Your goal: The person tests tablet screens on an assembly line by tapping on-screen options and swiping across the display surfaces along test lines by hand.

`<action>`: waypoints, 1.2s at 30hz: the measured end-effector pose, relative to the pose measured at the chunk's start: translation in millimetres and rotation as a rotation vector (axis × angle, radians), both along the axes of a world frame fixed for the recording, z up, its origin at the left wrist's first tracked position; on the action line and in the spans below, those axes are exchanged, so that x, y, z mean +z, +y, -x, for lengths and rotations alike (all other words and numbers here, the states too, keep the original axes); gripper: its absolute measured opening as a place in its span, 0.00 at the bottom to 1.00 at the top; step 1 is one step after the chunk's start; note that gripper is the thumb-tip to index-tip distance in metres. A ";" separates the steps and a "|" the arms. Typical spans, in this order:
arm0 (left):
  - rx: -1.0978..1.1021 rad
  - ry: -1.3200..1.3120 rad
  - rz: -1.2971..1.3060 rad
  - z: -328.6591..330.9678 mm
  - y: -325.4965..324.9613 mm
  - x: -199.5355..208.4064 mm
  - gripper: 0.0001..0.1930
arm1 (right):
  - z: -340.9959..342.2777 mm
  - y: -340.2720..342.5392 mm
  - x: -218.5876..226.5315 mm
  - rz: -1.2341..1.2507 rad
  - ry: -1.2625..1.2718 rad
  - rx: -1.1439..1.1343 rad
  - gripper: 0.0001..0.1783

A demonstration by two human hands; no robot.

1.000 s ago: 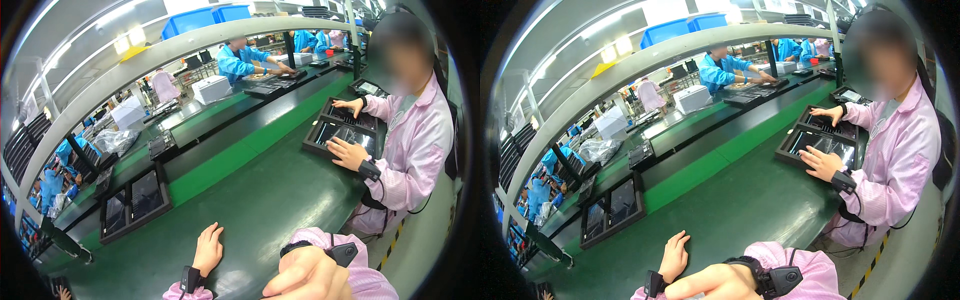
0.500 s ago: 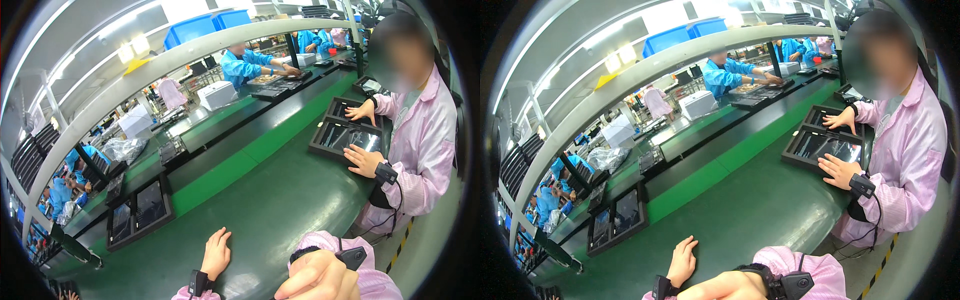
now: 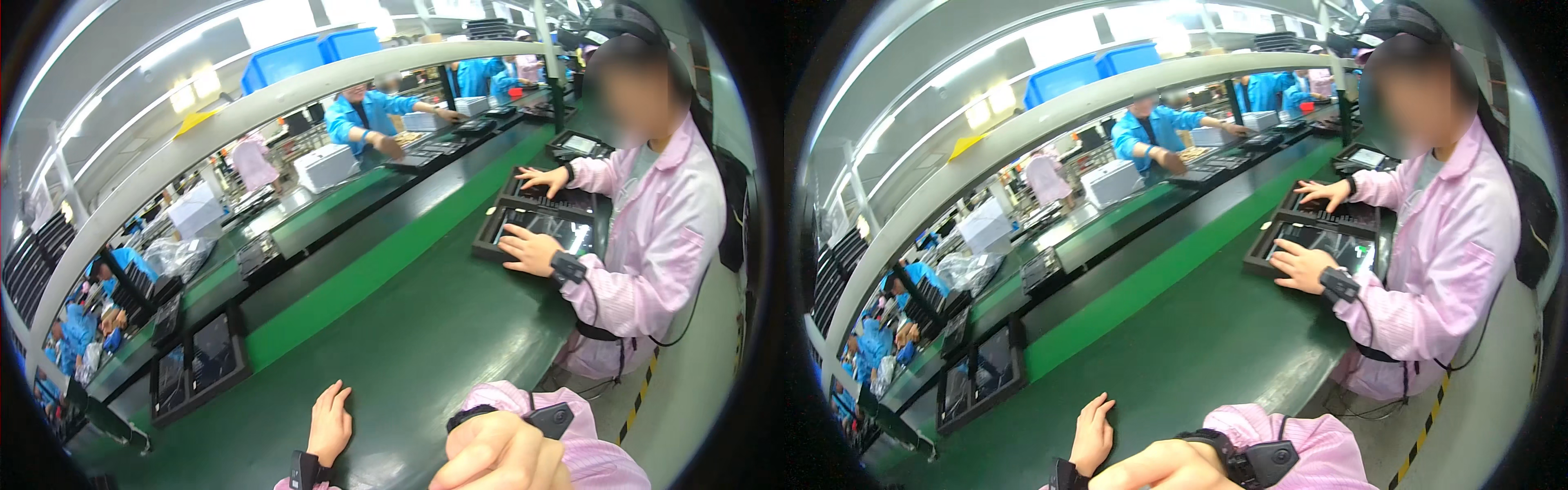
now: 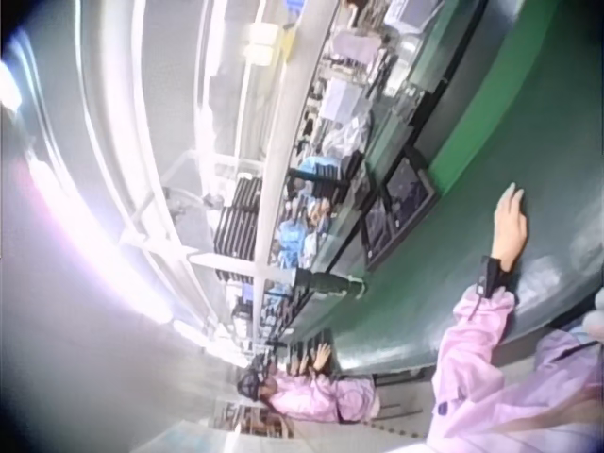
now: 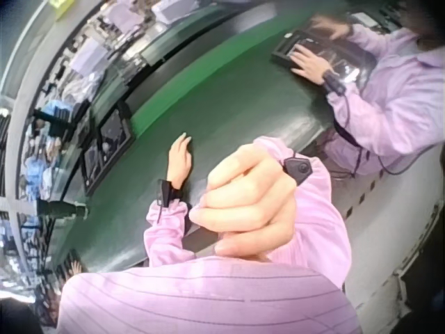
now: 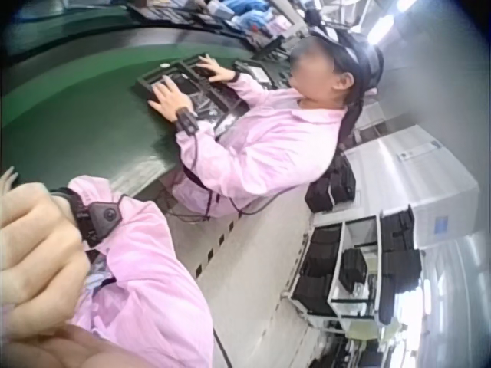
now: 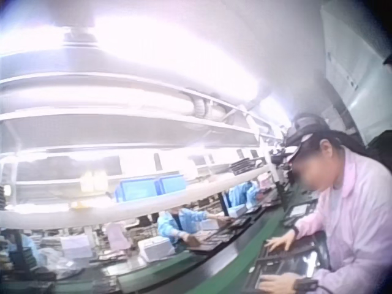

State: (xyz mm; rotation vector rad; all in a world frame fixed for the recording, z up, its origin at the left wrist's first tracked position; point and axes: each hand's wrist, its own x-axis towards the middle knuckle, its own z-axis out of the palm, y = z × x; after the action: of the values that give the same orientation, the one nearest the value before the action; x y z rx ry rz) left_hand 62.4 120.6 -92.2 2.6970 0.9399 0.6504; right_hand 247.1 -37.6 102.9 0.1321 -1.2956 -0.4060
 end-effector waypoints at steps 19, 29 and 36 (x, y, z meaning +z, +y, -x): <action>-0.080 -0.032 -0.075 -2.7 3.4 3.0 0.21 | -11.9 7.8 -12.6 -0.116 0.041 -0.068 0.06; -0.045 -0.011 -0.105 -5.8 -3.5 10.5 0.21 | -6.5 -4.9 -14.9 0.096 0.248 -0.046 0.07; -0.038 -0.010 -0.089 -4.9 -3.6 9.3 0.21 | -4.1 -4.7 -24.4 0.026 0.186 -0.023 0.11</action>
State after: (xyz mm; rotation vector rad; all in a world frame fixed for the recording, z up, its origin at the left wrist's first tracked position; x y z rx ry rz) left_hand 67.3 117.0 -82.9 2.7791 0.8744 0.7138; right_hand 251.2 -42.3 78.5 0.0565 -1.1192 -0.4109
